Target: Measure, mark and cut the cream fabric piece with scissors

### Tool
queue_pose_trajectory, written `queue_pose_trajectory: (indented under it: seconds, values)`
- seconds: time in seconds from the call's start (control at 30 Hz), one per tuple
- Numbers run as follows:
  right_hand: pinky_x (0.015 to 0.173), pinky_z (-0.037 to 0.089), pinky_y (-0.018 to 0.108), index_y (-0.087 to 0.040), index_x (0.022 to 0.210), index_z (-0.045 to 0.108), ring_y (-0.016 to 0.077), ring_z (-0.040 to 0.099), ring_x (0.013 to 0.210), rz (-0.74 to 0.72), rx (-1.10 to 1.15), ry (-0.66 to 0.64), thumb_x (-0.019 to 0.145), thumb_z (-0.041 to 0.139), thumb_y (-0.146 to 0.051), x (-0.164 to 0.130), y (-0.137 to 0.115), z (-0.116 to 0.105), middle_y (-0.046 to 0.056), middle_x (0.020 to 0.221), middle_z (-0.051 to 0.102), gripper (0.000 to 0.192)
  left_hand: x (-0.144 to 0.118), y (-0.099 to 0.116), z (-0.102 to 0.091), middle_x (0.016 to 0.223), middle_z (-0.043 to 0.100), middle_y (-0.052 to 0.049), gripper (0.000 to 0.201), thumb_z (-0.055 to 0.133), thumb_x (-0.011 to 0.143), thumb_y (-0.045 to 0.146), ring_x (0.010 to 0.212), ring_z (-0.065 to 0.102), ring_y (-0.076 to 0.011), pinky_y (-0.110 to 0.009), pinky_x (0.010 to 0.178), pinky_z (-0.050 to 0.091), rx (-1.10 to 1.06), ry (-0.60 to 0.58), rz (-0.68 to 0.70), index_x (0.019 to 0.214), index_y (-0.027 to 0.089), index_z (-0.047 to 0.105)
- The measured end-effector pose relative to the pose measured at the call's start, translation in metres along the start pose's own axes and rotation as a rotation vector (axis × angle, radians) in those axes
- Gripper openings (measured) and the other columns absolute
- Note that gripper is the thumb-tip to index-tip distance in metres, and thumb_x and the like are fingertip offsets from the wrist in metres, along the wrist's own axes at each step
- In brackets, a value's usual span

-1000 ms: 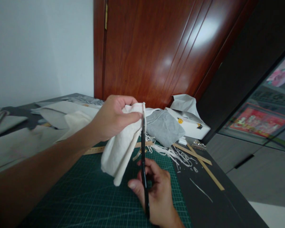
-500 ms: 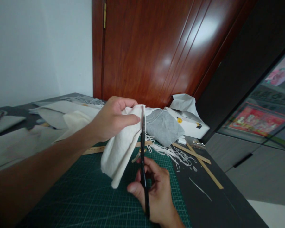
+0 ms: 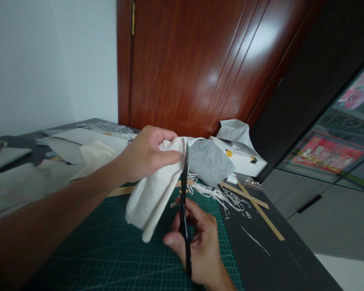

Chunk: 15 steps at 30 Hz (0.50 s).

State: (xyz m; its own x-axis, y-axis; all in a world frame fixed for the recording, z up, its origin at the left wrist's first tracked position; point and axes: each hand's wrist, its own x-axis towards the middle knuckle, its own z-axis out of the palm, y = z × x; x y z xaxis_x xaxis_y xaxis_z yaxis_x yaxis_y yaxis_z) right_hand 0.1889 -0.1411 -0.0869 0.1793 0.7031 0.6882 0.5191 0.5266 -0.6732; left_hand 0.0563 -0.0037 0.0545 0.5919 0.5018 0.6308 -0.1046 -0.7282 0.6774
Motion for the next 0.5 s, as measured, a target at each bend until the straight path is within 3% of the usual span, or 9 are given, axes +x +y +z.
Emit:
queue_pose_trajectory:
  seconds: [0.5]
  values:
    - [0.046,0.048,0.023,-0.023,0.118,0.074,0.0134,0.059,0.049,0.022,-0.032,0.036,0.085,0.081,-0.058,-0.0001,0.0004,-0.0001,-0.003,0.063,0.065,0.048,0.0006,-0.0001,-0.0008,0.056,0.058,0.005,0.008,0.068,0.072,0.019,0.055,0.051,-0.0111,-0.027,0.050,0.028,0.040,-0.004,-0.008,0.066,0.015,0.071]
